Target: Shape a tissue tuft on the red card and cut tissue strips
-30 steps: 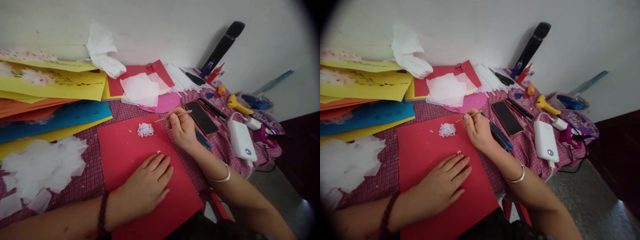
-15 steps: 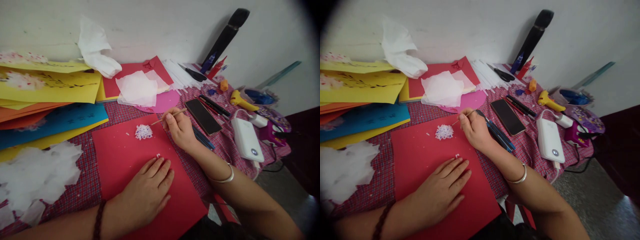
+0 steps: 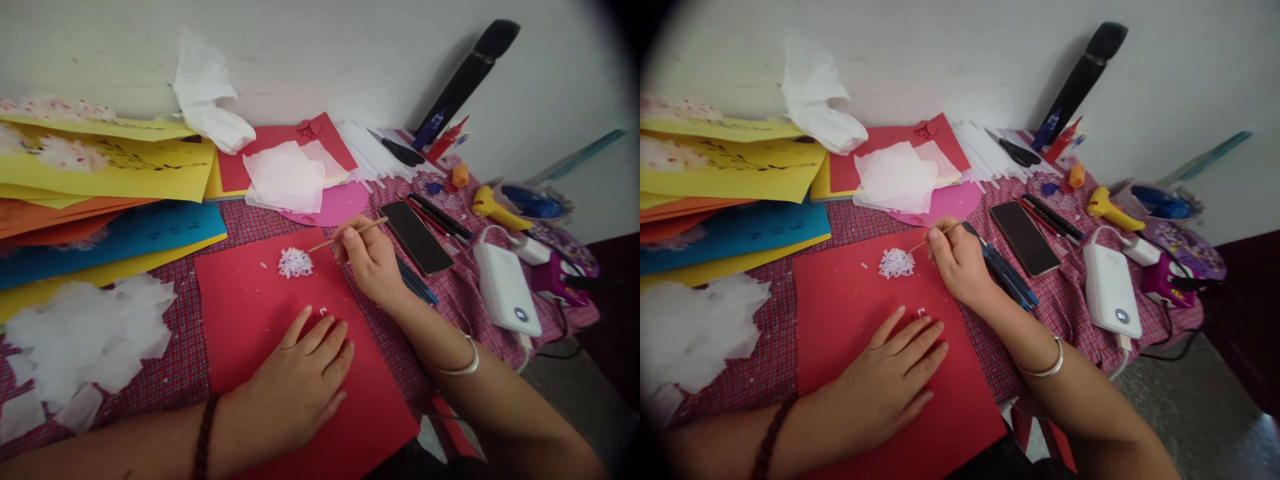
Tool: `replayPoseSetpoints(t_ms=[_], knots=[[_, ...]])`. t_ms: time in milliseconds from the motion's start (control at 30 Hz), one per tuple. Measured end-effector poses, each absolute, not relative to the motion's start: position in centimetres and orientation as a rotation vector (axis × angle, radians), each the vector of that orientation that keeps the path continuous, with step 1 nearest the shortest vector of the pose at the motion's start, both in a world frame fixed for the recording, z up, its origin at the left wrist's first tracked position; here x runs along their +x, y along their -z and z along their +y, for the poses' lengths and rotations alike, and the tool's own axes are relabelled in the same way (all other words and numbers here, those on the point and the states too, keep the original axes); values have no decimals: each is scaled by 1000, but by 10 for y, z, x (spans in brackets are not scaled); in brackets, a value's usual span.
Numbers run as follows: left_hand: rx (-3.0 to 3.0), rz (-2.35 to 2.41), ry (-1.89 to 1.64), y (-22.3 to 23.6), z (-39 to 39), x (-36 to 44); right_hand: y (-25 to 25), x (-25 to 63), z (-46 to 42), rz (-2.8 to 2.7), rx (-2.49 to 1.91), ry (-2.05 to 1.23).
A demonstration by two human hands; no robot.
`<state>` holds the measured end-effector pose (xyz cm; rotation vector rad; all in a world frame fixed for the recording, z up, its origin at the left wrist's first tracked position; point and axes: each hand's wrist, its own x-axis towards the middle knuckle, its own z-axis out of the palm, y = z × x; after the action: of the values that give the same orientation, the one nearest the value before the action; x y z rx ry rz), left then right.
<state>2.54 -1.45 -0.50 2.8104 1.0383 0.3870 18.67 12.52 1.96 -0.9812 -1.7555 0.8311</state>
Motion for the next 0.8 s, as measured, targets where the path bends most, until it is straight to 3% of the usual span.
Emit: replayPoseSetpoints(t_ms=[800], knots=[[2837, 1046, -437, 3, -15, 27, -24, 175, 118, -1891, -889, -888]])
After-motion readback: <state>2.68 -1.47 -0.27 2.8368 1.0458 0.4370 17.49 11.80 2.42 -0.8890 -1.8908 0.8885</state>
